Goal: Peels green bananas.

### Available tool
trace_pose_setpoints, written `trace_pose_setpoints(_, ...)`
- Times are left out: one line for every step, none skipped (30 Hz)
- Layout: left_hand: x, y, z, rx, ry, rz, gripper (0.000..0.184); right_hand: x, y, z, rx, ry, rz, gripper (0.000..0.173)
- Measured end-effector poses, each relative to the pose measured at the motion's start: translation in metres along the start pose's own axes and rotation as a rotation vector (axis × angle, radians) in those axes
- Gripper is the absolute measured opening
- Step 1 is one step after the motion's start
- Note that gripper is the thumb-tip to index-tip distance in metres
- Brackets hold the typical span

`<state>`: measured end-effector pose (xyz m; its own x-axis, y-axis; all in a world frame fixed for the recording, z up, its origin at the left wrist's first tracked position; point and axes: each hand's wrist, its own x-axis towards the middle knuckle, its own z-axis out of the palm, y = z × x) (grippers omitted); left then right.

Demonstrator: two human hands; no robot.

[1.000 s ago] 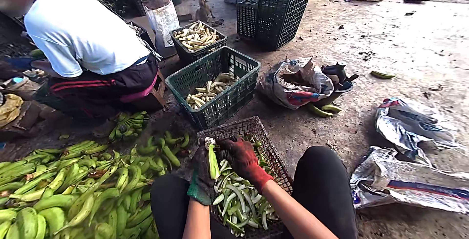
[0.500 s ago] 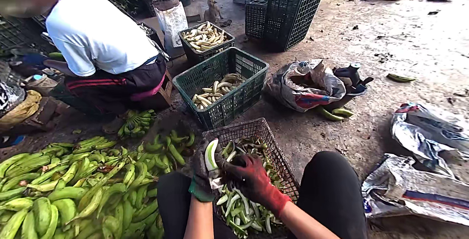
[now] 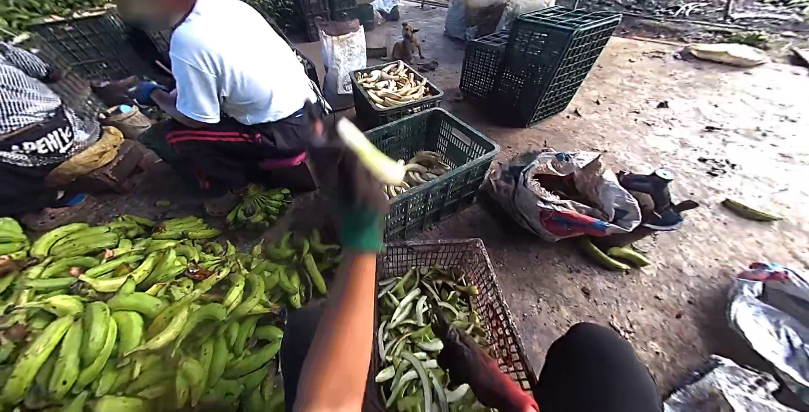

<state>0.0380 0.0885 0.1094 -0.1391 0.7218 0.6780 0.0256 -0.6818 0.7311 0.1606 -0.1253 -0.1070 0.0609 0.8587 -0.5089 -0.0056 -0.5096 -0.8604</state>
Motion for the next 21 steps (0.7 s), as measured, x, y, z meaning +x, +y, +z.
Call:
trace_pose_setpoints(0.013, -0.003, 0.010, 0.125, -0.116, -0.090, 0.059, 0.000, 0.000, 0.006, 0.020, -0.024, 0.027, 0.048)
trace_pose_setpoints(0.019, -0.004, 0.013, 0.219, -0.229, -0.227, 0.068, 0.000, -0.001, 0.009, 0.028, -0.037, 0.037, 0.048)
trace_pose_setpoints(0.018, -0.007, 0.009, 0.189, -0.295, -0.356, 0.069, 0.000, -0.003, 0.008, 0.033, -0.039, 0.037, 0.047)
trace_pose_setpoints(0.014, -0.013, -0.002, 0.122, -0.305, -0.444, 0.067, 0.002, -0.004, 0.006, 0.046, -0.034, 0.032, 0.047)
trace_pose_setpoints(0.009, -0.023, -0.020, 0.080, -0.289, -0.496, 0.067, 0.003, -0.002, 0.006, 0.056, -0.028, 0.036, 0.046)
trace_pose_setpoints(0.002, -0.036, -0.043, 0.052, -0.248, -0.536, 0.066, 0.003, 0.002, 0.004, 0.051, -0.024, 0.050, 0.047)
trace_pose_setpoints(-0.007, -0.051, -0.073, 0.053, -0.180, -0.571, 0.064, 0.003, 0.004, 0.002, 0.035, -0.029, 0.069, 0.047)
trace_pose_setpoints(-0.019, -0.066, -0.106, 0.102, -0.094, -0.619, 0.061, 0.003, 0.006, 0.001, 0.017, -0.026, 0.074, 0.046)
trace_pose_setpoints(-0.033, -0.078, -0.143, 0.204, -0.015, -0.681, 0.061, 0.005, 0.008, 0.002, 0.007, -0.029, 0.074, 0.048)
trace_pose_setpoints(-0.051, -0.088, -0.182, 0.342, 0.029, -0.770, 0.061, 0.006, 0.010, 0.004, 0.003, -0.031, 0.072, 0.052)
trace_pose_setpoints(-0.074, -0.097, -0.221, 0.518, 0.042, -0.864, 0.061, 0.008, 0.014, 0.006, -0.004, -0.031, 0.076, 0.055)
trace_pose_setpoints(-0.100, -0.105, -0.258, 0.695, 0.030, -0.953, 0.059, 0.009, 0.018, 0.009, -0.013, -0.030, 0.083, 0.056)
trace_pose_setpoints(-0.129, -0.111, -0.294, 0.830, -0.003, -1.041, 0.059, 0.010, 0.021, 0.013, -0.028, -0.023, 0.092, 0.056)
trace_pose_setpoints(-0.161, -0.114, -0.327, 0.907, -0.020, -1.117, 0.057, 0.009, 0.023, 0.017, -0.048, -0.023, 0.101, 0.056)
trace_pose_setpoints(-0.193, -0.113, -0.354, 0.957, -0.025, -1.189, 0.057, 0.008, 0.024, 0.020, -0.076, -0.027, 0.106, 0.056)
trace_pose_setpoints(-0.221, -0.109, -0.375, 0.992, -0.018, -1.255, 0.057, 0.007, 0.024, 0.023, -0.102, -0.030, 0.114, 0.056)
trace_pose_setpoints(-0.246, -0.105, -0.388, 1.028, -0.022, -1.312, 0.058, 0.006, 0.021, 0.027, -0.120, -0.034, 0.123, 0.054)
trace_pose_setpoints(-0.265, -0.101, -0.397, 1.068, -0.052, -1.366, 0.057, 0.006, 0.018, 0.031, -0.137, -0.041, 0.141, 0.052)
trace_pose_setpoints(-0.283, -0.102, -0.403, 1.111, -0.091, -1.410, 0.056, 0.006, 0.016, 0.033, -0.154, -0.047, 0.156, 0.051)
trace_pose_setpoints(-0.296, -0.105, -0.405, 1.147, -0.138, -1.450, 0.055, 0.008, 0.016, 0.033, -0.168, -0.054, 0.172, 0.051)
trace_pose_setpoints(-0.303, -0.107, -0.401, 1.162, -0.185, -1.493, 0.053, 0.010, 0.018, 0.032, -0.182, -0.059, 0.188, 0.050)
